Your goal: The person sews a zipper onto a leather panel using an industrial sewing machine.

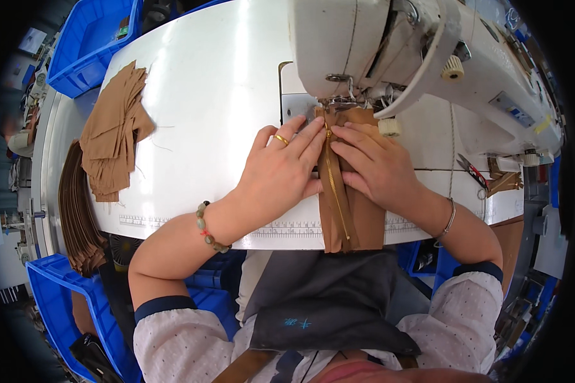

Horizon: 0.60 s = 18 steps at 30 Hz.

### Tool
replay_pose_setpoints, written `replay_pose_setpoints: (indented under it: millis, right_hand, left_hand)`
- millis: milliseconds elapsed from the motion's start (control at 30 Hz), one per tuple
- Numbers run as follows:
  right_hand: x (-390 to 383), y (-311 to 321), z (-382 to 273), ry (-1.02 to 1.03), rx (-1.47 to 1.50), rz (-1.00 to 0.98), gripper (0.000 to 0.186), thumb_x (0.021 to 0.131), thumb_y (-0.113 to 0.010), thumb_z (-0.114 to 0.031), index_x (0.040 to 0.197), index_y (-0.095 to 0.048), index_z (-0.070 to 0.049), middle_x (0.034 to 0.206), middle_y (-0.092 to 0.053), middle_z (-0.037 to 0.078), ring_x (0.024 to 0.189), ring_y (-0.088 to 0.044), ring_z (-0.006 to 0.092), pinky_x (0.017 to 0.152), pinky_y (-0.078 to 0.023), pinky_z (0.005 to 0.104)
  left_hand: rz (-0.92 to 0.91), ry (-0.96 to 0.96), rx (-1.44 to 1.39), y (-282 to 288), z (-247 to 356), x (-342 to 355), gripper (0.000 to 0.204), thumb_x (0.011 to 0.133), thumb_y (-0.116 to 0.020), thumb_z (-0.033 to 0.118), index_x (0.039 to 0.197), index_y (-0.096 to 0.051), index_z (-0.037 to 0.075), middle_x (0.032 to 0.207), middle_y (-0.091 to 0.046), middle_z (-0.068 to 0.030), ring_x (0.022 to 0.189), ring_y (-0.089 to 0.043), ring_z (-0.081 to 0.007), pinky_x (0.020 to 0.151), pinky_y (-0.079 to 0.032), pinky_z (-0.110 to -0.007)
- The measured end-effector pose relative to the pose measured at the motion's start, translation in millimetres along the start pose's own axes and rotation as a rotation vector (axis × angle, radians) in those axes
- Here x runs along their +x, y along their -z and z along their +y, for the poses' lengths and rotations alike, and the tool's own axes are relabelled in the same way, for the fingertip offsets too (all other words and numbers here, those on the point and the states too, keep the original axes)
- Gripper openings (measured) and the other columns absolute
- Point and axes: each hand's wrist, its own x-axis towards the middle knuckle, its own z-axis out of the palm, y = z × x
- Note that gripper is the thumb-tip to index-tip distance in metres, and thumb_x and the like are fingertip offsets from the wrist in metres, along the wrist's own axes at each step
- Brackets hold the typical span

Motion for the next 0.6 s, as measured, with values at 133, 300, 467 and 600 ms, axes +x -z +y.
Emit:
replay_pose_setpoints:
  millis: [133, 300, 467, 600]
  right_hand:
    - [-0.2, -0.6, -0.9, -0.029, -0.027, -0.045, 0.055, 0.078, -0.082, -0.028, 0.125, -0.067, -0.004, 0.142, -0.062, 0.012, 0.116, -0.064, 0.0305, 0.103, -0.050, 0.0448]
    - [2.6, 0.2, -1.1, -0.056, -0.001, -0.057, 0.058, 0.078, -0.082, -0.030, 0.127, -0.066, -0.003, 0.145, -0.061, 0.013, 0.120, -0.062, 0.0309, 0.107, -0.048, 0.0452]
    - [-0.5, 6.3, -6.8, -0.018, -0.087, -0.103, 0.059, 0.076, -0.083, -0.031, 0.126, -0.067, -0.003, 0.143, -0.061, 0.012, 0.120, -0.061, 0.0284, 0.110, -0.046, 0.0466]
    - [-6.4, 9.6, -12.0, -0.020, -0.108, -0.104, 0.059, 0.075, -0.083, -0.031, 0.125, -0.068, -0.003, 0.143, -0.060, 0.012, 0.121, -0.060, 0.0267, 0.111, -0.045, 0.0479]
  left_hand:
    - [-0.031, 0.005, 0.003, 0.8, -2.3, 2.3, 0.078, 0.077, -0.083, 0.038, 0.141, -0.059, 0.002, 0.150, -0.057, -0.0088, 0.136, -0.052, -0.0303, 0.106, -0.042, -0.045]
    - [-0.041, 0.011, -0.012, 2.8, -6.2, 7.3, 0.079, 0.075, -0.084, 0.038, 0.141, -0.058, 0.003, 0.147, -0.059, -0.0088, 0.136, -0.052, -0.0306, 0.106, -0.043, -0.045]
    - [-0.057, -0.002, -0.046, 3.4, -2.3, 5.6, 0.081, 0.073, -0.085, 0.042, 0.140, -0.059, 0.004, 0.146, -0.059, -0.0089, 0.136, -0.053, -0.0310, 0.104, -0.045, -0.044]
    - [-0.053, -0.011, -0.037, 5.7, 2.2, 3.9, 0.081, 0.073, -0.085, 0.044, 0.139, -0.059, 0.005, 0.147, -0.058, -0.0091, 0.136, -0.053, -0.0315, 0.104, -0.045, -0.045]
